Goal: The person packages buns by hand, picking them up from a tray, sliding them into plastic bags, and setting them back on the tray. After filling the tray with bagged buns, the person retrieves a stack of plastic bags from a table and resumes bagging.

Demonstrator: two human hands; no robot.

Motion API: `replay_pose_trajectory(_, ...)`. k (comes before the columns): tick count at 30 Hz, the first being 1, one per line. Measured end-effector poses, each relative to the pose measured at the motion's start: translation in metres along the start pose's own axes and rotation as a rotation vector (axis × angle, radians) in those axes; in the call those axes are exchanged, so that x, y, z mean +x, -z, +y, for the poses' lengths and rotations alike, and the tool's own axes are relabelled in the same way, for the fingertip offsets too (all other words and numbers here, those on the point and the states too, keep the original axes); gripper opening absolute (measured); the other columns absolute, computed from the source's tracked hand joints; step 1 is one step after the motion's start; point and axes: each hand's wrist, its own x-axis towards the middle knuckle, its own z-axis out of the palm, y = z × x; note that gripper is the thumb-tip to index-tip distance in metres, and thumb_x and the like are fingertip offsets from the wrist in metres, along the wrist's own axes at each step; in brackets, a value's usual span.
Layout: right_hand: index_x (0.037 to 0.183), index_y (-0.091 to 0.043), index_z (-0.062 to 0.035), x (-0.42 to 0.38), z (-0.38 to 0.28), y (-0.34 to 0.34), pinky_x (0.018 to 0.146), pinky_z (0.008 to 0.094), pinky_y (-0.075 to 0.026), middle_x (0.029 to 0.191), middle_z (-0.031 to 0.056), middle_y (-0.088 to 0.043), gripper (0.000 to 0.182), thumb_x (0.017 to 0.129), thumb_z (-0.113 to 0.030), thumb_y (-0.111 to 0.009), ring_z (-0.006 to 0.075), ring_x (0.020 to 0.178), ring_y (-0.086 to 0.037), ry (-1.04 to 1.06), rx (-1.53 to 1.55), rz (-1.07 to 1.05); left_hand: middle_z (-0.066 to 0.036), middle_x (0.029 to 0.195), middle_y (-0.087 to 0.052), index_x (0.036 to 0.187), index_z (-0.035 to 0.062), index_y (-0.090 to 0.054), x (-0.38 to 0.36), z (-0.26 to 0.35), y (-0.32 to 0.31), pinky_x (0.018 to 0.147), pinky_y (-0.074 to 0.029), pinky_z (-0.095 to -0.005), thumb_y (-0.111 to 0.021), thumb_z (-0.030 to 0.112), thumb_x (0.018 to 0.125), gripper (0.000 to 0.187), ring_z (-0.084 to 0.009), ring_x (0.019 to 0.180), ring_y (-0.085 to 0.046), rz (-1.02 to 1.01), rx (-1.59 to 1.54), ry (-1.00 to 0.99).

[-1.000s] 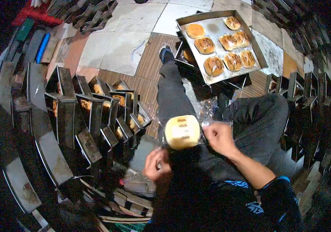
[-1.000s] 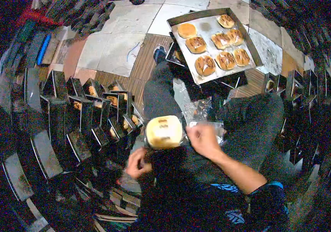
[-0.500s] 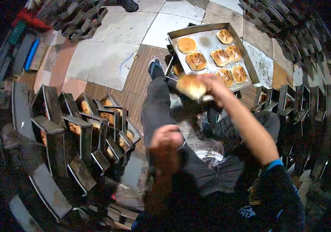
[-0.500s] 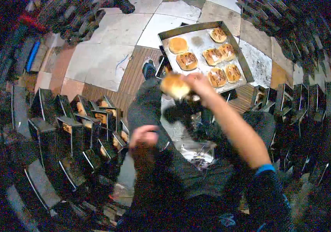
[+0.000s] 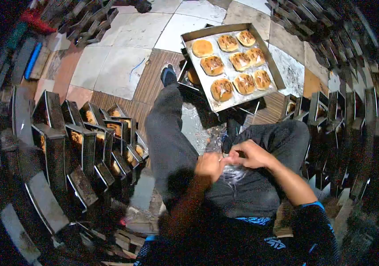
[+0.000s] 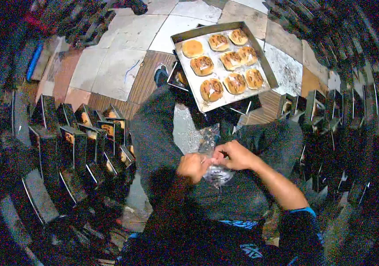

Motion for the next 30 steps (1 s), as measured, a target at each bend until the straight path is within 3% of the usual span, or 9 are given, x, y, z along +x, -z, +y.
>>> replay_pose_trajectory(5,0.087,-0.062,-0.0021,-0.037,-0.008,-0.009,0.065,0.0393,-0.051,0.078,0.0163,-0.063,0.009,0.078,0.0,-0.061,0.0342,0.07,-0.063,0.277,-0.23,0.678,-0.015,0.079,-0.069,0.099,0.0027,-0.069,-0.011,0.033,0.03,0.07,-0.053,-0.0383,-0.071,0.033,0.08,0.035,-0.0288,0.072,-0.068,0.023,-0.176,0.066)
replay_pose_trajectory(7,0.088,-0.06,0.0002,-0.052,-0.027,0.008,0.066,0.0336,-0.051,0.079,0.0135,-0.063,0.012,0.078,0.007,-0.059,0.0258,0.069,-0.063,0.23,-0.23,1.113,-0.015,0.093,-0.068,0.109,0.0003,-0.063,-0.005,0.018,0.023,0.078,-0.053,-0.0345,-0.073,0.025,0.081,0.038,-0.0234,0.084,-0.068,0.03,-0.113,-0.081)
replay_pose_trajectory(9,0.088,-0.059,0.001,-0.056,-0.044,0.025,0.063,0.0294,-0.05,0.079,0.0109,-0.063,0.004,0.085,0.003,-0.059,0.0184,0.067,-0.062,0.136,0.021,1.382,-0.009,0.093,-0.067,0.11,0.0015,-0.062,0.004,0.013,0.021,0.081,-0.052,-0.0303,-0.068,0.012,0.085,0.028,-0.0179,0.087,-0.065,0.145,-0.725,-0.207)
replay_pose_trajectory(11,0.088,-0.06,0.001,-0.047,-0.063,0.025,0.062,0.0285,-0.05,0.078,0.0107,-0.063,0.002,0.087,0.002,-0.059,0.0166,0.067,-0.062,0.174,0.275,1.389,-0.004,0.089,-0.066,0.096,0.0032,-0.064,0.011,0.046,0.04,0.07,-0.05,-0.0238,-0.065,0.016,0.09,0.014,-0.0115,0.075,-0.061,0.381,-1.436,0.02)
replay_pose_trajectory(16,0.09,-0.062,0.001,0.016,-0.083,0.028,0.062,0.0275,-0.05,0.08,0.012,-0.066,0.007,0.084,0.004,-0.064,0.02,0.068,-0.064,0.531,0.229,1.284,-0.003,0.083,-0.064,0.093,0.0001,-0.063,0.029,0.006,0.092,0.052,-0.04,-0.0187,-0.067,0.006,0.087,0.009,-0.0057,0.062,-0.051,0.831,-1.239,0.069)
replay_pose_trajectory(19,0.093,-0.063,0.0025,0.08,-0.057,0.075,0.074,0.032,-0.049,0.083,0.014,-0.066,0.022,0.095,-0.017,-0.054,0.0247,0.077,-0.064,0.182,0.225,1.001,-0.004,0.08,-0.062,0.093,0.0013,-0.061,0.027,-0.037,0.107,0.05,-0.039,-0.0189,-0.066,0.009,0.088,0.01,-0.0073,0.058,-0.048,1.103,-1.191,0.13)
replay_pose_trajectory(21,0.099,-0.064,0.0037,0.15,-0.014,0.112,0.08,0.0373,-0.048,0.088,0.0179,-0.067,0.044,0.096,-0.037,-0.047,0.0309,0.085,-0.065,-0.119,0.117,0.821,-0.005,0.077,-0.061,0.096,0.0022,-0.06,0.024,-0.055,0.11,0.051,-0.039,-0.0182,-0.061,0.011,0.092,0.009,-0.0083,0.057,-0.048,1.07,-1.239,0.026)
replay_pose_trajectory(26,0.099,-0.067,0.0051,0.343,0.131,0.203,0.084,0.0461,-0.049,0.083,0.0259,-0.065,0.051,0.083,-0.042,-0.056,0.0378,0.083,-0.064,-0.197,-0.696,0.554,-0.005,0.077,-0.058,0.086,-0.0018,-0.06,0.026,-0.069,0.105,0.054,-0.046,-0.0279,-0.064,0.031,0.088,0.033,-0.0132,0.062,-0.054,1.103,-0.59,0.238)
replay_pose_trajectory(30,0.1,-0.071,-0.0043,0.431,0.178,0.267,0.083,0.0411,-0.05,0.092,0.0236,-0.067,0.045,0.085,-0.043,-0.052,0.0357,0.089,-0.065,-0.332,-0.395,0.56,-0.009,0.078,-0.062,0.087,-0.0027,-0.063,0.037,-0.058,0.111,0.057,-0.049,-0.0309,-0.069,0.033,0.086,0.036,-0.0176,0.062,-0.057,0.957,-0.877,0.013)
